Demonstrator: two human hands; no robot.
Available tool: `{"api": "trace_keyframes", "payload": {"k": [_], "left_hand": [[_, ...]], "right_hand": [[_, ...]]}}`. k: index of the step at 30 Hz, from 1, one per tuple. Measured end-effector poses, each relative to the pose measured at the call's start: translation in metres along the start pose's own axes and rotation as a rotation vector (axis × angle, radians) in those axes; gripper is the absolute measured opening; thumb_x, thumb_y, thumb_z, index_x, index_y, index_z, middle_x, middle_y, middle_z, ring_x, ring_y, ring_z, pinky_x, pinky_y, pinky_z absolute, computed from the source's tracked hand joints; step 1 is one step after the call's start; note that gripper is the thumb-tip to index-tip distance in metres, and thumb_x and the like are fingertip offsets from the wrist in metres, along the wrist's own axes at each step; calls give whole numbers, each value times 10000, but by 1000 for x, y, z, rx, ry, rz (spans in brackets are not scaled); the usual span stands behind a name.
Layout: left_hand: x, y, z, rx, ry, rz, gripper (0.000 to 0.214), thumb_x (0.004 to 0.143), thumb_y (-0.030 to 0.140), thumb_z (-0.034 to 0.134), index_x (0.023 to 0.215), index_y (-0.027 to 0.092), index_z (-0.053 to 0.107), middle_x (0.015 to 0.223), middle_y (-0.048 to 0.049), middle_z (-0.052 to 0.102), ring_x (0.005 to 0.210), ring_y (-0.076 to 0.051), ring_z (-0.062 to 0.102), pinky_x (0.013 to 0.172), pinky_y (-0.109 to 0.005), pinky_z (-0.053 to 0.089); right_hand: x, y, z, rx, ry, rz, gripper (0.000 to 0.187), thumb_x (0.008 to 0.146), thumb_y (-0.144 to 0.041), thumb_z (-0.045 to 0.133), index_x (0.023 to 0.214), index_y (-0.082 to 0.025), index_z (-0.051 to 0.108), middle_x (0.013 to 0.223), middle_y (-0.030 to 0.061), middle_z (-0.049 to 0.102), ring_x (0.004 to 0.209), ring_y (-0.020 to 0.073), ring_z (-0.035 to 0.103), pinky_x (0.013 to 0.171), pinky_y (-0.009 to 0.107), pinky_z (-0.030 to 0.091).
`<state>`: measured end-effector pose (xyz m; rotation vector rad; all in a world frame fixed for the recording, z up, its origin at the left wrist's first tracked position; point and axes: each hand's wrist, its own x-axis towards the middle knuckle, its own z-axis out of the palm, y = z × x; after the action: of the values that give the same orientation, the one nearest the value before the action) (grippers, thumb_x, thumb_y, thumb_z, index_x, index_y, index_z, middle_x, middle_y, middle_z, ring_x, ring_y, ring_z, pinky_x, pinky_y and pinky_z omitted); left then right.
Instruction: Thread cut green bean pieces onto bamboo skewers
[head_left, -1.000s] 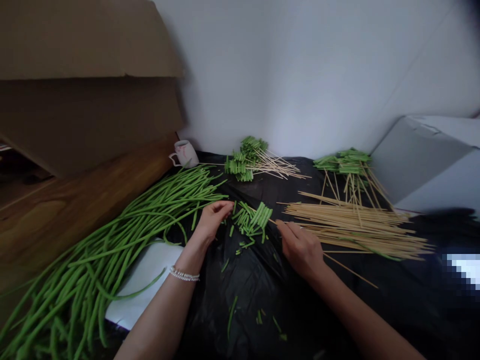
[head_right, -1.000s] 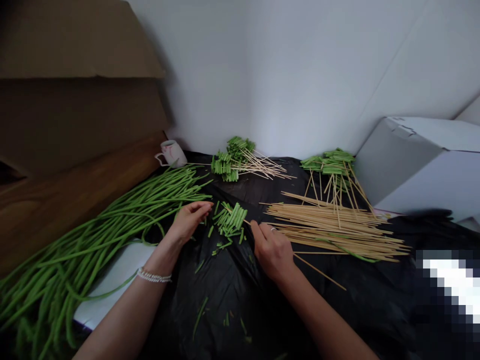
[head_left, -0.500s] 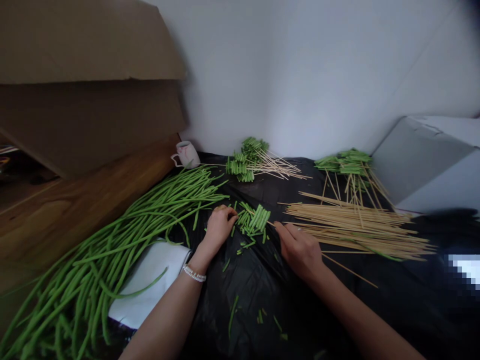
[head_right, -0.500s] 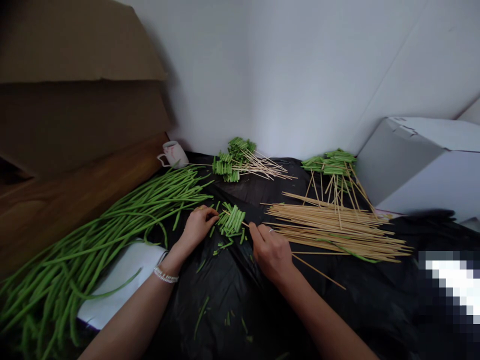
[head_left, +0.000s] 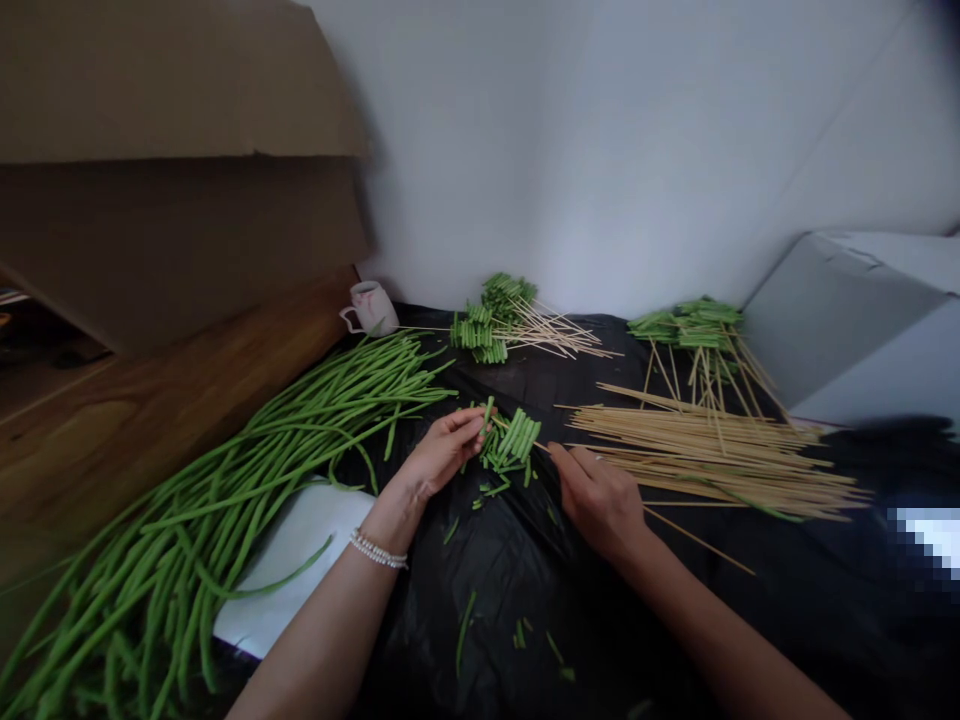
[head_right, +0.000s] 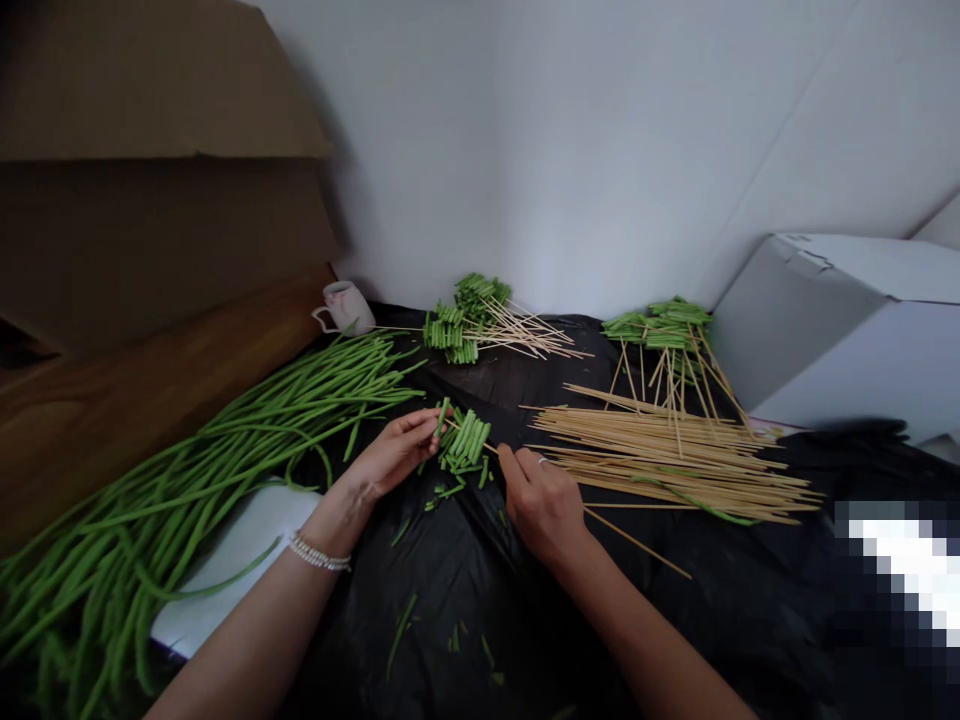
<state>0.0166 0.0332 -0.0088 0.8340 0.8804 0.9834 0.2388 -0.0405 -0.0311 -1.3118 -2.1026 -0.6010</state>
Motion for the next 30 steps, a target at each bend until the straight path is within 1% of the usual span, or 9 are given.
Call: {"api": "trace_keyframes", "payload": {"k": [3,6,11,15,21,26,30], "left_hand": [[-2,1,1,-53,-57,-50,362,681,258,804,1013,134,729,803,-34,650,628,-49,519,642,-183,434],[-2,1,1,-67,-70,-63,348,687,249,803,1009,140,731,820,-41,652,638,-54,528,644,-189,441],[-3,1,1,-33,-71,-58,354,703,268,792,1028,143,729,821,-42,643,659,-62,536,635,-186,438],[-3,1,2,-27,-64,-48,331,713,272,783,1006,125,734,782,-40,633,671,-69,543,632,-179,435],[-1,1,0,-95,-31,-65,329,668,232,818,961,104,740,761,-41,635,677,-67,557,624,-159,449],[-1,1,1,-105,-30,-78,318,665,216,820,947,94,742,764,-43,648,680,-64,564,629,-154,456],[0,0,1,-111,-32,-74,317,638,215,837,915,90,745,770,-45,656,679,-61,565,629,-155,454]], "right_hand": [[0,0,0,4,-3,6,292,895,-133,459,1127,-139,636,759,15,619,657,114,530,590,263,347],[0,0,0,15,-12,6,298,898,-132,454,1138,-136,630,766,16,619,667,113,534,600,259,352],[2,-1,-2,13,-11,3,280,900,-126,458,1112,-132,642,734,13,608,654,116,528,598,265,341],[2,-2,-2,8,-15,1,282,905,-129,449,1108,-144,644,726,7,605,643,116,523,593,268,331],[2,-2,-2,10,-10,3,277,901,-135,458,1107,-136,643,748,14,613,661,116,529,588,267,329],[1,-2,-2,10,-6,8,279,898,-132,465,1111,-141,645,716,1,593,631,117,513,586,272,325],[1,-2,-1,7,-8,5,281,905,-134,454,1111,-138,645,738,7,603,642,119,515,596,270,323]]}}
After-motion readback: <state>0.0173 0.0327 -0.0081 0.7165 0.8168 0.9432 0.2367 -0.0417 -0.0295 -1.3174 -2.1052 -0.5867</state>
